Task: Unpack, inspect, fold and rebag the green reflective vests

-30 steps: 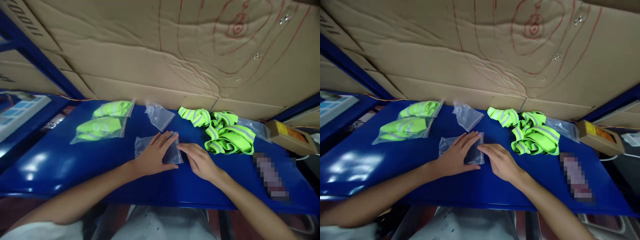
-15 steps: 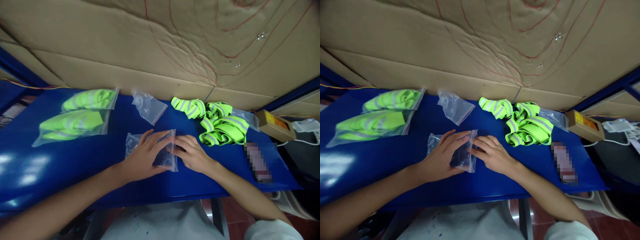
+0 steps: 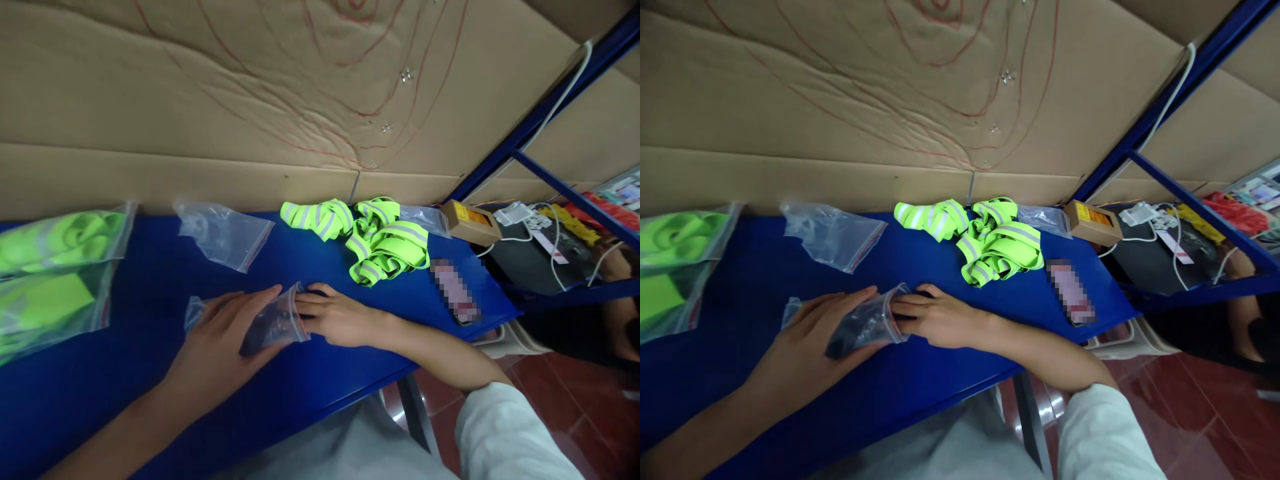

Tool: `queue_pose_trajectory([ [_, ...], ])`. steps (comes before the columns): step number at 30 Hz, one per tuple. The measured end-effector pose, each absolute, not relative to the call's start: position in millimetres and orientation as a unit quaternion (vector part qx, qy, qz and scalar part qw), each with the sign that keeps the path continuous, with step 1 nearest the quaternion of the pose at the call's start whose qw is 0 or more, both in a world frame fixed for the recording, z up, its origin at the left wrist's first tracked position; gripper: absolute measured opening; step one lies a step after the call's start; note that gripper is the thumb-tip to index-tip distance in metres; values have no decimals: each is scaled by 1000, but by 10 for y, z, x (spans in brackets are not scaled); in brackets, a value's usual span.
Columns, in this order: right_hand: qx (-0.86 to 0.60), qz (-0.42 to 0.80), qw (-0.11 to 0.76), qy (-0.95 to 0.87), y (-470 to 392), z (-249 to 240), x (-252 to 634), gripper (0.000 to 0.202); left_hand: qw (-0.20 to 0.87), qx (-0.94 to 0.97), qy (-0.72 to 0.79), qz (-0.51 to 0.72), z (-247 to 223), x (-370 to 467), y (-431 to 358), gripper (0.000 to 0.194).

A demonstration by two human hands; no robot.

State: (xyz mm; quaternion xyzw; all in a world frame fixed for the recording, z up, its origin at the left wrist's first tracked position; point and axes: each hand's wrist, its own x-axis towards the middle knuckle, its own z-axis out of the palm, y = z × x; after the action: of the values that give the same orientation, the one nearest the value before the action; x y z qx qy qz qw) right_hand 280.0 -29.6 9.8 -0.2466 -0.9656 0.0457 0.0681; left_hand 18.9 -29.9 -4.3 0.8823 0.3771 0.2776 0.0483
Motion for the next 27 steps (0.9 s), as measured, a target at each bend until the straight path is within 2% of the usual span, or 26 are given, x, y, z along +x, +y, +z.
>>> queue_pose_trajectory([
  [3, -265, 92, 105, -954, -203, 147, 2918, 50, 12, 885, 367, 286, -36, 170, -260, 57],
  [6, -338, 82, 181, -920, -131, 231, 3034, 44, -49, 890, 373, 257, 22, 145, -227, 56],
  [9, -407, 20, 211, -888, -91, 360, 3124, 37, -93, 877, 418, 217, 82, 113, -212, 55],
  [12, -448, -33, 219, -866, -80, 581, 3286, 35, -90, 867, 447, 203, 121, 98, -230, 57],
  [17, -562, -78, 295, -769, -170, 983, 3950, 39, -61, 878, 423, 215, 138, 145, -353, 70],
  [18, -587, -58, 283, -756, -195, 1018, 4109, 44, -58, 883, 412, 218, 132, 158, -382, 70],
  [21, -647, 15, 196, -736, -231, 993, 4478, 81, -71, 892, 380, 234, 95, 193, -443, 69],
  [22, -658, 38, 174, -732, -227, 957, 4536, 87, -83, 894, 369, 240, 81, 200, -452, 68],
  [24, -661, 63, 159, -731, -199, 886, 4543, 80, -99, 898, 348, 249, 62, 208, -458, 66],
  [27, -674, 12, 164, -720, -145, 854, 4367, 50, -90, 903, 330, 258, 70, 210, -456, 60],
])
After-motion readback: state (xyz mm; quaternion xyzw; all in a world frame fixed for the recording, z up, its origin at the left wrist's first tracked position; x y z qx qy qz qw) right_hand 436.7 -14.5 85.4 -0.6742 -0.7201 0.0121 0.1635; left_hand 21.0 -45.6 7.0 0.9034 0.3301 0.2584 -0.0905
